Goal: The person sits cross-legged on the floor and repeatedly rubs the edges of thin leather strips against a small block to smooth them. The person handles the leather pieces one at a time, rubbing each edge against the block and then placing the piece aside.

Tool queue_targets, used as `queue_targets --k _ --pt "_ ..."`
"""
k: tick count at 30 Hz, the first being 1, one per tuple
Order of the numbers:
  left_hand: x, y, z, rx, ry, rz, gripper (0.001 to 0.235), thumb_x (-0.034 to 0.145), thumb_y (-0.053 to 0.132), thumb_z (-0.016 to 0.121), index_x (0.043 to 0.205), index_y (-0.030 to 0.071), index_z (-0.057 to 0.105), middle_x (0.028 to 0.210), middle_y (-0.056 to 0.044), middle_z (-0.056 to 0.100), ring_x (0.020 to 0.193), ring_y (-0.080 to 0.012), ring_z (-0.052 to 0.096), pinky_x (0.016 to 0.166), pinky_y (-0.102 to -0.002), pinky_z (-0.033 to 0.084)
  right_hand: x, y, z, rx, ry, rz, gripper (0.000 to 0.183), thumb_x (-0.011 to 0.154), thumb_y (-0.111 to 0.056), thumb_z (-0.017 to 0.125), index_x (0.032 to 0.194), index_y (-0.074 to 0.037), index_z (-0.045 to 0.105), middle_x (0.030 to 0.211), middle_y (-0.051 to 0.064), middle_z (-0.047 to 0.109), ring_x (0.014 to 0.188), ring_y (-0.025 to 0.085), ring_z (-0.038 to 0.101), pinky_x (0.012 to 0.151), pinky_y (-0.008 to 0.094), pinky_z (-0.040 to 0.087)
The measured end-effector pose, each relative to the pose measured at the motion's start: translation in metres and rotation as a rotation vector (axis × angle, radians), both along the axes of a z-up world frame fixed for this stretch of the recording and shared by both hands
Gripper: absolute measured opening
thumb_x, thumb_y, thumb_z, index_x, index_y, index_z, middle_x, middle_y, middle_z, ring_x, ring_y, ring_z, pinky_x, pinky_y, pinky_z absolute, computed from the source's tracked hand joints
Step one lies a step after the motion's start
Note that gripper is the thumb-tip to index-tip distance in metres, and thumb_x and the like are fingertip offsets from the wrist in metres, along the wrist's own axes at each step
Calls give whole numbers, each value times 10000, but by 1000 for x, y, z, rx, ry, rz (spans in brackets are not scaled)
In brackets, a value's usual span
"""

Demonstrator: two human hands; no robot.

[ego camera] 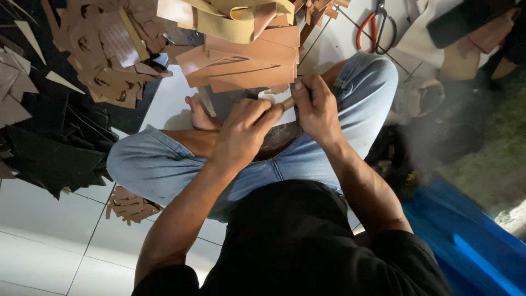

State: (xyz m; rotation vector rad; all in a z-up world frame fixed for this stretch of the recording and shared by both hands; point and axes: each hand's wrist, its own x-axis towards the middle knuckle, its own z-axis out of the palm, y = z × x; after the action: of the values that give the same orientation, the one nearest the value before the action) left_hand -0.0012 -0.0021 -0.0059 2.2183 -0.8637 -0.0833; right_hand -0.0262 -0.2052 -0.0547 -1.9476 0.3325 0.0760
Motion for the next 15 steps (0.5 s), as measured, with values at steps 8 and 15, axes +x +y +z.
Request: queue_targets --k 8,15 --pt "5 1 2 5 33 -35 354 928 66 629 1282 65 641 1123 -71 564 972 -273 576 911 -422 493 6 -15 -25 -69 11 18 166 1066 -139 628 1008 16 611 830 113 652 733 150 597 674 319 512" --pt "9 -2 7 51 -7 -41 352 963 79 624 1314 72 648 1119 -56 565 960 -247 571 890 -419 484 14 -25 -47 -143 -35 13 168 1063 -127 630 993 22 600 868 181 681 763 225 660 694 360 527"
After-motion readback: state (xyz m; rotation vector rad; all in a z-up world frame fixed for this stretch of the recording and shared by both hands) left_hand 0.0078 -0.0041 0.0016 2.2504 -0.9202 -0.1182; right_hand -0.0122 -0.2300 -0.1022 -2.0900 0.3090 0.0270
